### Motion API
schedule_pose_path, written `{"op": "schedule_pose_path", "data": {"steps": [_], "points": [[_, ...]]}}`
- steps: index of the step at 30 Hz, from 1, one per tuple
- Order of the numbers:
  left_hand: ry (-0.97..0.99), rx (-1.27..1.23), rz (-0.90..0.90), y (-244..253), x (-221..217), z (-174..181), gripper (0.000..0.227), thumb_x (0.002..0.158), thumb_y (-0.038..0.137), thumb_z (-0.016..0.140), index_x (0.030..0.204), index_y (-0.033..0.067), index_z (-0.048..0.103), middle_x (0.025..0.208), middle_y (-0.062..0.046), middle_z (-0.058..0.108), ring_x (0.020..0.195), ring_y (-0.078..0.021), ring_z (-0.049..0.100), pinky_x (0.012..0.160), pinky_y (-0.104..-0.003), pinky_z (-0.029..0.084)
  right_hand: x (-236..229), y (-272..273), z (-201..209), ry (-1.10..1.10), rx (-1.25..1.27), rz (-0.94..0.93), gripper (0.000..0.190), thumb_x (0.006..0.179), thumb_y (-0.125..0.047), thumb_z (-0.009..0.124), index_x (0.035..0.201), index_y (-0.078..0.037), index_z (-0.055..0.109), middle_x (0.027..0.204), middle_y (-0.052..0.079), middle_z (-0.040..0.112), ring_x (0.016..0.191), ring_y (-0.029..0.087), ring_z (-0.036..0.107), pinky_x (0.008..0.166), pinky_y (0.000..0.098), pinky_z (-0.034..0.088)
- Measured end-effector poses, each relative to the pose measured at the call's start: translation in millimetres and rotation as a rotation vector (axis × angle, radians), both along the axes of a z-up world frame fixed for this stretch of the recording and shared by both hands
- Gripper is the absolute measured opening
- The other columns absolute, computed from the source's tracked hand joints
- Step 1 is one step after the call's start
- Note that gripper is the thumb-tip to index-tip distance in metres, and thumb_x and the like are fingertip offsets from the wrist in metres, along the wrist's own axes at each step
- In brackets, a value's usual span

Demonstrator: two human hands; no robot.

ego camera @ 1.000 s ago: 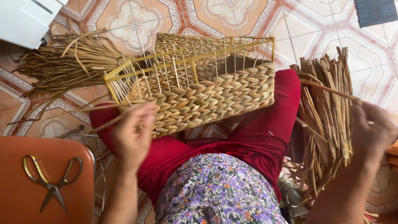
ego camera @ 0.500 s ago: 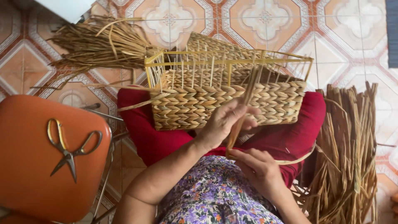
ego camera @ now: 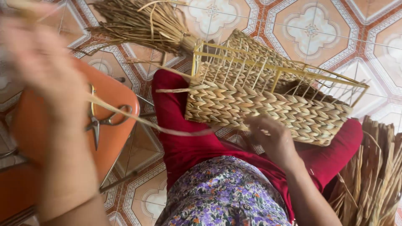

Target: The person weaves a basket by hand, threading dried water hyacinth stalks through a rectangular wire frame. They pick up individual stalks from a pile, weave them around the frame's vertical supports, and press the rows together.

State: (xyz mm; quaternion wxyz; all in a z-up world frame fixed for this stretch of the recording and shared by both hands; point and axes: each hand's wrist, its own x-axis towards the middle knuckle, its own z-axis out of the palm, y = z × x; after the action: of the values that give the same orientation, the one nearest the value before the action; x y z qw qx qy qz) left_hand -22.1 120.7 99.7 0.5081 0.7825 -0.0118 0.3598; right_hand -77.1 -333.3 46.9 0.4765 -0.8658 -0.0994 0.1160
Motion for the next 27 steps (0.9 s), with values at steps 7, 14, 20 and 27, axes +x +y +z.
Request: {"op": "schedule_pose_path", "data": {"steps": [7, 14, 20, 27], "points": [[-0.194, 0.462, -0.178, 45.5, -15.6, 25.4, 0.018, 0.117, 0.002, 0.070, 0.133, 0.0031, 0.061, 0.110, -0.007, 0.064, 0.090, -0.0195, 0.059, 0.077, -0.027, 0.049, 77.5, 78.1, -21.1, -0.337, -0.023, 0.012, 0.026, 0.099, -0.007, 0.070, 0.125, -0.003, 0.071, 0.098, 0.010, 0.076, 0.080, 0.015, 0.072, 0.066, 0.0279, 0.057], [0.060, 0.356, -0.513, -118.5, 33.3, -60.8, 0.015, 0.096, 0.008, 0.082, 0.104, 0.0093, 0.070, 0.093, -0.003, 0.065, 0.083, -0.0148, 0.063, 0.071, -0.031, 0.053, 103.3, 115.6, -65.8, -0.260, 0.074, -0.030, 0.014, 0.097, -0.006, 0.071, 0.111, -0.003, 0.067, 0.094, 0.008, 0.075, 0.072, 0.011, 0.071, 0.059, 0.0241, 0.057], [0.288, 0.262, -0.549, -130.8, 49.0, -117.8, 0.013, 0.089, 0.012, 0.082, 0.096, 0.0062, 0.072, 0.089, -0.006, 0.063, 0.078, -0.0188, 0.064, 0.069, -0.036, 0.053, 75.8, 106.8, -70.7, -0.307, 0.190, -0.097, 0.008, 0.097, -0.001, 0.074, 0.102, -0.002, 0.067, 0.093, 0.007, 0.073, 0.078, 0.012, 0.068, 0.066, 0.0239, 0.056], [0.509, 0.189, -0.677, -130.0, 56.4, -107.9, 0.022, 0.084, 0.017, 0.081, 0.104, 0.0092, 0.074, 0.084, -0.005, 0.067, 0.074, -0.0186, 0.069, 0.068, -0.035, 0.056, 68.3, 104.6, -64.1, -0.408, 0.095, -0.068, 0.012, 0.092, -0.004, 0.080, 0.097, -0.002, 0.069, 0.092, 0.006, 0.074, 0.080, 0.012, 0.071, 0.071, 0.0258, 0.058]]}}
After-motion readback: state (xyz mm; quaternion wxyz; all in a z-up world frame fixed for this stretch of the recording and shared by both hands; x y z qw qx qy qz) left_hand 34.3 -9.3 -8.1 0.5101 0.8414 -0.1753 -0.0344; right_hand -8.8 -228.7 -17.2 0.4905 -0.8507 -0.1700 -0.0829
